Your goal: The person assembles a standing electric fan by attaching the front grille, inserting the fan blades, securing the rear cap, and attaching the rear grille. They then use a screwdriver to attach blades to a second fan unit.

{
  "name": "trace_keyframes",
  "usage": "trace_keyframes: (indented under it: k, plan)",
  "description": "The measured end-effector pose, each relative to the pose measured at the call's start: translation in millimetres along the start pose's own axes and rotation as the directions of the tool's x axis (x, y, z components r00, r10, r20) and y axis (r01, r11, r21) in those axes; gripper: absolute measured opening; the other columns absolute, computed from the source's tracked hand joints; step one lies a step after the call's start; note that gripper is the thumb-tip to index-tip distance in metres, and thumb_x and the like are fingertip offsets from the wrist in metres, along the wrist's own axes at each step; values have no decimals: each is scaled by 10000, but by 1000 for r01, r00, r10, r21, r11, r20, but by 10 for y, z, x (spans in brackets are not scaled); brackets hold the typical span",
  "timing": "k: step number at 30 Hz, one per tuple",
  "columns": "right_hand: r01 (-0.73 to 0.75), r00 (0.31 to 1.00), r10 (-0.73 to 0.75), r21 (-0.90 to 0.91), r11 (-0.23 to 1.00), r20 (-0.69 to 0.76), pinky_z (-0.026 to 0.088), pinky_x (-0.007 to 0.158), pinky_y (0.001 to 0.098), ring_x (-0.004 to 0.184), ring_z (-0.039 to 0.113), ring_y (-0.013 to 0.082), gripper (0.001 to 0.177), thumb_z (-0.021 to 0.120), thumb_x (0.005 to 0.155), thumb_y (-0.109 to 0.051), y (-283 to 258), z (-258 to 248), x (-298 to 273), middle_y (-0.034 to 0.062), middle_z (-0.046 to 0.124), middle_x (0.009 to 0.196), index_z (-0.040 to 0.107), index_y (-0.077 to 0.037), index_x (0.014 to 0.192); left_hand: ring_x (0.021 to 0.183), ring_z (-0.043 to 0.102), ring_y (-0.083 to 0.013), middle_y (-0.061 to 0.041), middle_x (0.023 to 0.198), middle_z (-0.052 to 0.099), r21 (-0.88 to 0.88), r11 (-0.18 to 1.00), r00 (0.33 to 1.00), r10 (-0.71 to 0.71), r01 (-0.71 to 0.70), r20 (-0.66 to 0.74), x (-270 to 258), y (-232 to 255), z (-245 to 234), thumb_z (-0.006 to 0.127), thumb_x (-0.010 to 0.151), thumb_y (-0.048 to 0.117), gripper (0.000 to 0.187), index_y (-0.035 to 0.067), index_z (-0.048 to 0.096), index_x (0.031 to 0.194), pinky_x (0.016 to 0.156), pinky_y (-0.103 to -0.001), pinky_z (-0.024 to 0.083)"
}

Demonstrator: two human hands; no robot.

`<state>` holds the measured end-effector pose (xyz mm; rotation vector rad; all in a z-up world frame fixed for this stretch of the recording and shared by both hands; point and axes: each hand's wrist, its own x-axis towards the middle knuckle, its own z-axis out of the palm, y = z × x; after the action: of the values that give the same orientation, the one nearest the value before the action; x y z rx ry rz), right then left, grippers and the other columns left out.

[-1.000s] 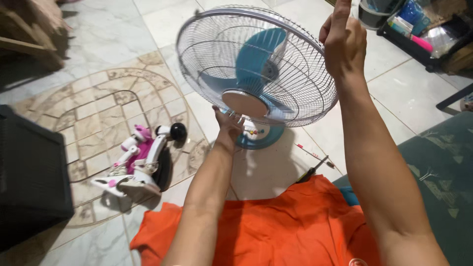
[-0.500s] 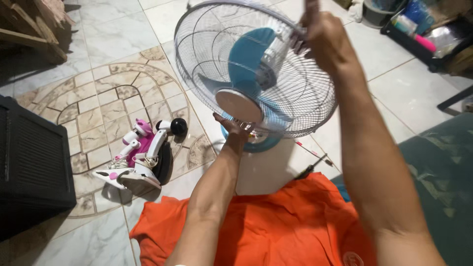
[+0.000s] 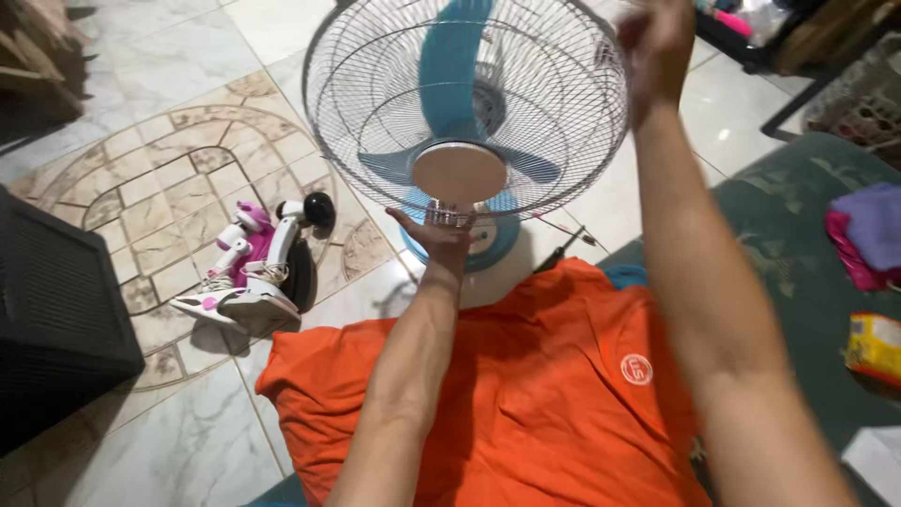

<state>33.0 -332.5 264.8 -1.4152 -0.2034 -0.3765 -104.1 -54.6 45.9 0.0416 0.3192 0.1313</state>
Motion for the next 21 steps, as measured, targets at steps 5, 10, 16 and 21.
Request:
trace_keyframes:
  k: [5,10,16,21]
  plan:
    - [-269,962,251,222,937,105,569,712,399,765,685,212,692,286,1029,-703,1008,-257,-839,63,682,840,639,-110,1091,1513,337,-372,-110,1643,374,45,999,999,-26,25,37,-214,70,-115,468,647,974,1282,120,351,1596,1222,-592,262]
    - [-423,905,329,633,648,268,553,840,490,863,656,294,751,339,1059,-713,1298,-216,-989,124,693,935,625,-47,1253,1550,274,-351,-186,1678,312,265,961,995,60,-80,83,-124,340,-246,398,715,1004,1348,2,256,1605,1230,-584,210]
    - [-473,877,340,486,735,340,524,949,578,1061,670,375,867,346,932,-784,1360,-214,-960,194,690,1052,645,-2,1155,1538,262,-366,-191,1672,278,390,911,990,109,-135,88,25,506,-230,391,696,993,1330,44,214,1611,1232,-566,196]
    - [-442,892,279,563,699,355,556,994,558,1060,643,341,749,437,990,-666,1503,-48,-1001,175,672,1122,663,12,1214,1504,290,-398,-222,1618,302,461,848,957,289,-261,9,42,965,-49,444,648,955,1296,83,264,1590,1220,-618,251]
